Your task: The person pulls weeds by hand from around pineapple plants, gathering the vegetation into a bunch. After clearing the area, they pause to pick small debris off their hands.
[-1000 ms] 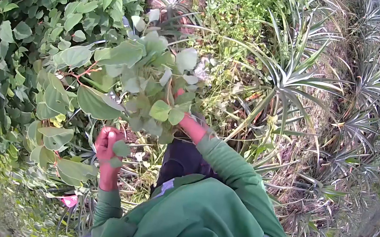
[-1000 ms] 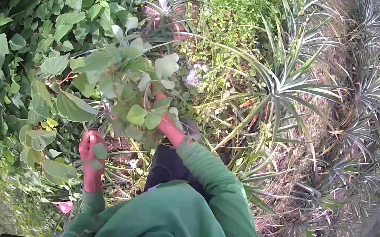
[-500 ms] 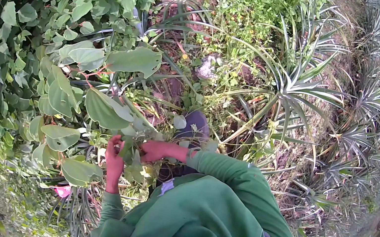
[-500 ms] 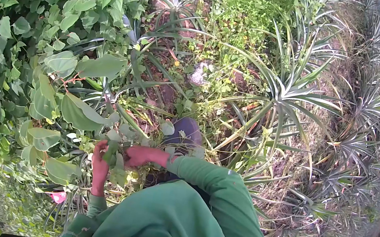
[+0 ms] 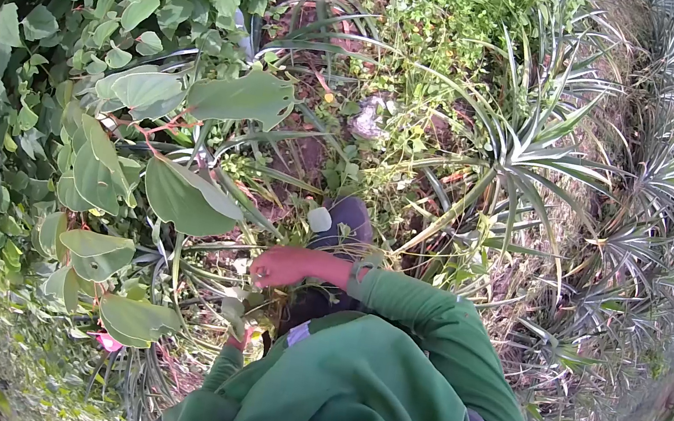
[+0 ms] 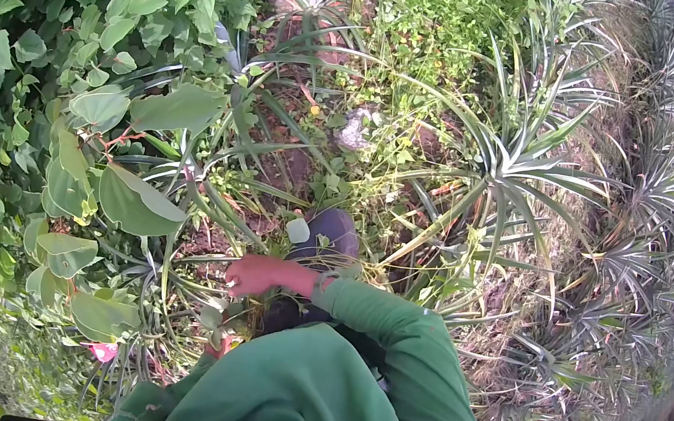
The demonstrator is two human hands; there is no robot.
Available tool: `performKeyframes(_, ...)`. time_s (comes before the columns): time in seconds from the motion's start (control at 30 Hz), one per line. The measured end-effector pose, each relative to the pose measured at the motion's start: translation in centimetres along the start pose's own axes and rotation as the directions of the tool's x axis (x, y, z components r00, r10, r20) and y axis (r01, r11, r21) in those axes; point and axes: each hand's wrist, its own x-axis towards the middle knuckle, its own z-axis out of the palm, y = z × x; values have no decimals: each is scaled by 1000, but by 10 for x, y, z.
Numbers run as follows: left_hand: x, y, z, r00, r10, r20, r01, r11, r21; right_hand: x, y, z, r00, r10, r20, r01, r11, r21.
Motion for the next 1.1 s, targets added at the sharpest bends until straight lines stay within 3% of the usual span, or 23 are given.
performKeyframes(0.17,-13,-26,11,992,-118,52,114,990,78,-75,19,-56,941,134,-312,-84,982,171)
performKeyframes(0.23,-13,-32,13,987,-148,56,142,985,97,-114,30,-72,862,227,-453,-167,971,169)
performKeyframes(0.3,-15,-35,11,985,-165,58,159,982,103,-150,59,-76,770,316,-554,-110,921,373)
performKeyframes(0.33,-16,-35,9,984,-169,58,162,981,104,-169,69,-75,711,386,-587,-154,901,406)
performKeyframes(0.43,-17,-37,5,979,-192,63,183,976,118,-220,94,-71,562,559,-610,-212,810,547)
performKeyframes(0.47,-18,-38,2,978,-198,63,189,975,118,-233,103,-68,562,560,-609,-211,809,548)
performKeyframes(0.53,-20,-41,-1,975,-212,62,203,970,131,-253,119,-57,423,620,-661,-114,760,640)
performKeyframes(0.63,-23,-44,-6,970,-235,65,224,963,151,-269,143,-47,369,691,-622,-105,696,710)
performKeyframes(0.8,-30,-47,-17,957,-284,65,267,944,192,-253,167,-45,354,743,-568,-90,632,770)
performKeyframes(0.87,-31,-46,-20,951,-302,64,283,936,207,-240,189,-44,399,715,-573,-69,647,759)
performKeyframes(0.9,-32,-46,-23,948,-312,67,291,932,216,-231,200,-50,418,736,-533,-202,648,735)
performKeyframes(0.93,-32,-45,-25,945,-320,67,298,928,224,-227,205,-49,418,739,-528,-203,642,739)
performKeyframes(1.0,-32,-43,-30,940,-336,62,313,919,240,-208,210,-47,565,568,-598,-488,815,313)
performKeyframes(1.07,-30,-38,-34,935,-351,57,327,911,250,-182,250,-15,707,464,-534,-461,875,149)
performKeyframes(1.1,-29,-37,-37,932,-359,49,336,907,254,-171,251,-11,734,532,-422,-473,847,243)
